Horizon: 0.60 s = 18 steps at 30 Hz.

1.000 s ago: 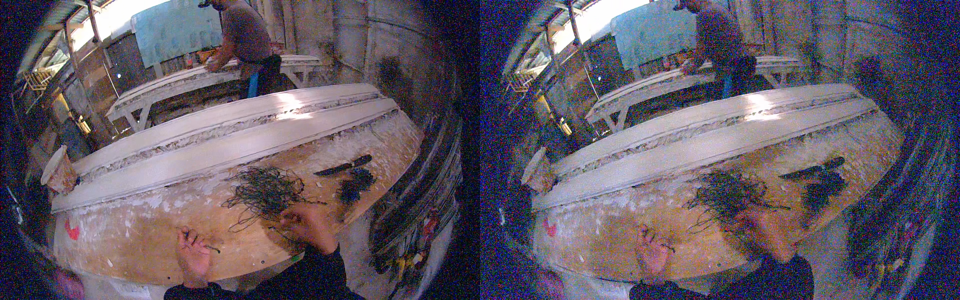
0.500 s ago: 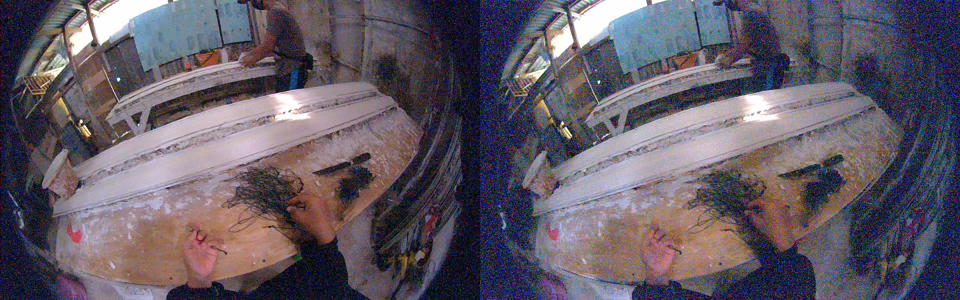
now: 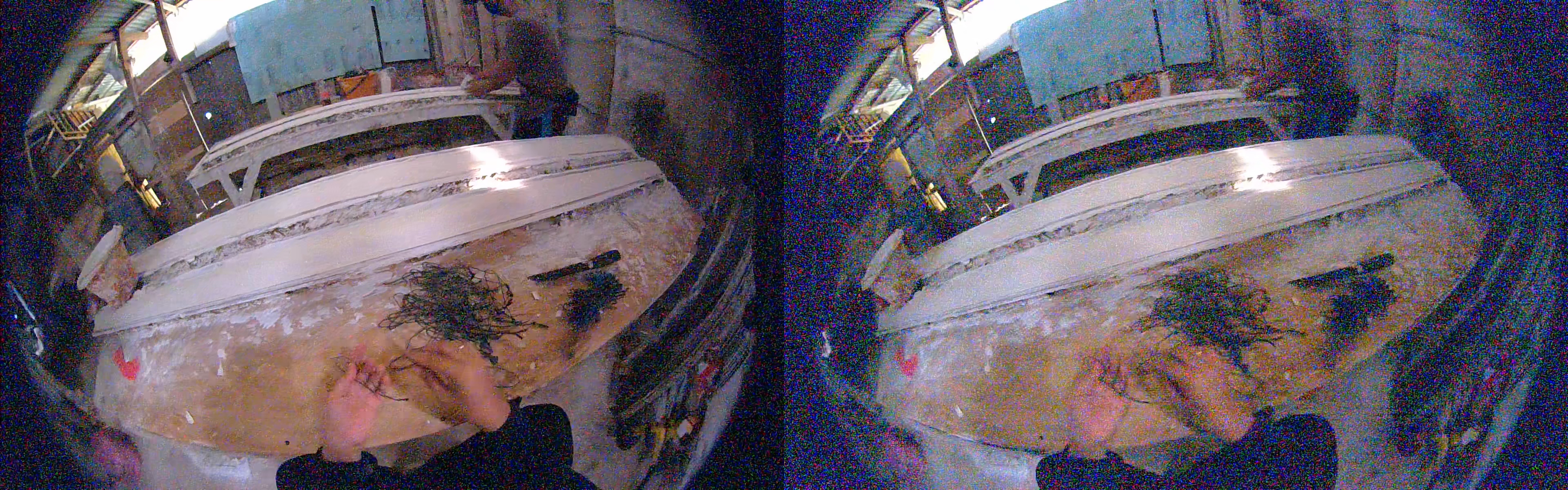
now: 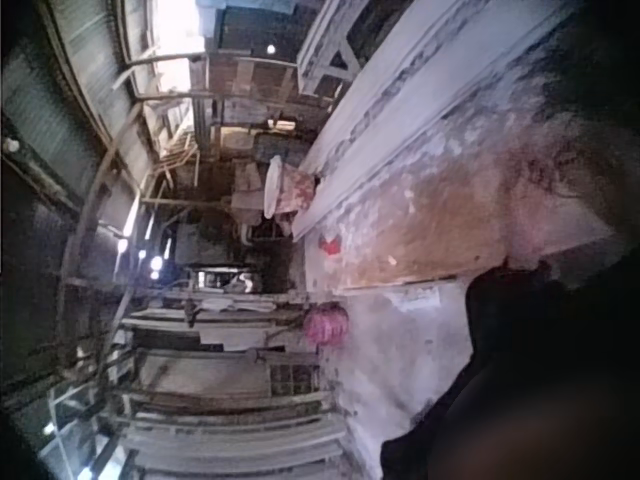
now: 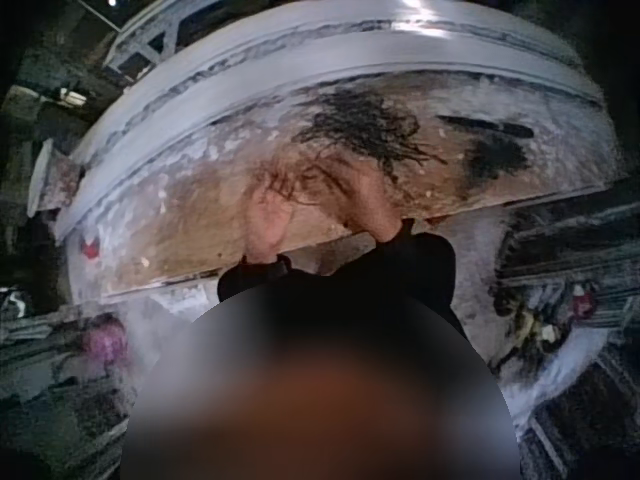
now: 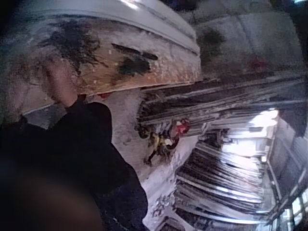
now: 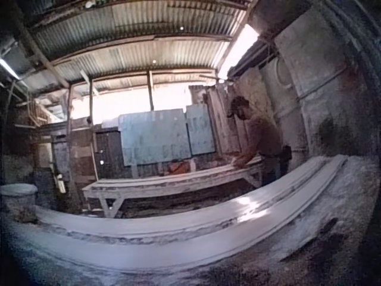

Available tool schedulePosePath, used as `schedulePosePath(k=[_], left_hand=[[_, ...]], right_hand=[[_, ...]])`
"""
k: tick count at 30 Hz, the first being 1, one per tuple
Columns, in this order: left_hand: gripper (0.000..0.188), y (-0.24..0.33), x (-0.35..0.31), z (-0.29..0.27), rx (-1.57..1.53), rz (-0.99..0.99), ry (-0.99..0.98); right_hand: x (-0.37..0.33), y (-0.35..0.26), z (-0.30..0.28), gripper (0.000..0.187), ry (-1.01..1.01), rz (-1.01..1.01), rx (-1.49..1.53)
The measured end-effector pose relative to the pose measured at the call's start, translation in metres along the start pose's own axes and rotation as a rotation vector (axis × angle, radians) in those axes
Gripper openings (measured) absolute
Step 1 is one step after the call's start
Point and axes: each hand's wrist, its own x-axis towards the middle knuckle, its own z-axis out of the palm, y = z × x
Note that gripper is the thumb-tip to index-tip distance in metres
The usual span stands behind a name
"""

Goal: The person sits at a workbench and repeatedly picks up black cable ties, loops them, and tightens them by hand. A coworker in the background works on a long white panel. The person continues handling individual ties throughout the clip.

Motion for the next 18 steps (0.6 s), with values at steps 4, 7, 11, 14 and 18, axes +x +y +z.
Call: schedulePosePath(k=[4,7,11,14,18], left_hand=[[0.04,-0.003,0.0,0.004,0.018,0.018,-0.099],[0.043,-0.004,0.001,0.003,0.042,0.021,-0.176],[0.045,-0.006,0.003,-0.001,0.061,0.008,-0.149],[0.045,-0.006,0.005,-0.004,0.077,-0.005,-0.186],[0.04,-0.011,0.002,-0.004,0.176,0.049,-0.172]], right_hand=[[-0.002,-0.011,0.026,0.035,-0.047,-0.073,0.108],[-0.002,-0.015,0.036,0.033,-0.048,-0.091,0.077],[-0.001,-0.017,0.042,0.025,-0.064,-0.017,0.233],[-0.002,-0.018,0.043,0.017,-0.127,0.107,0.243],[-0.001,-0.015,0.042,0.011,-0.161,0.123,0.276]])
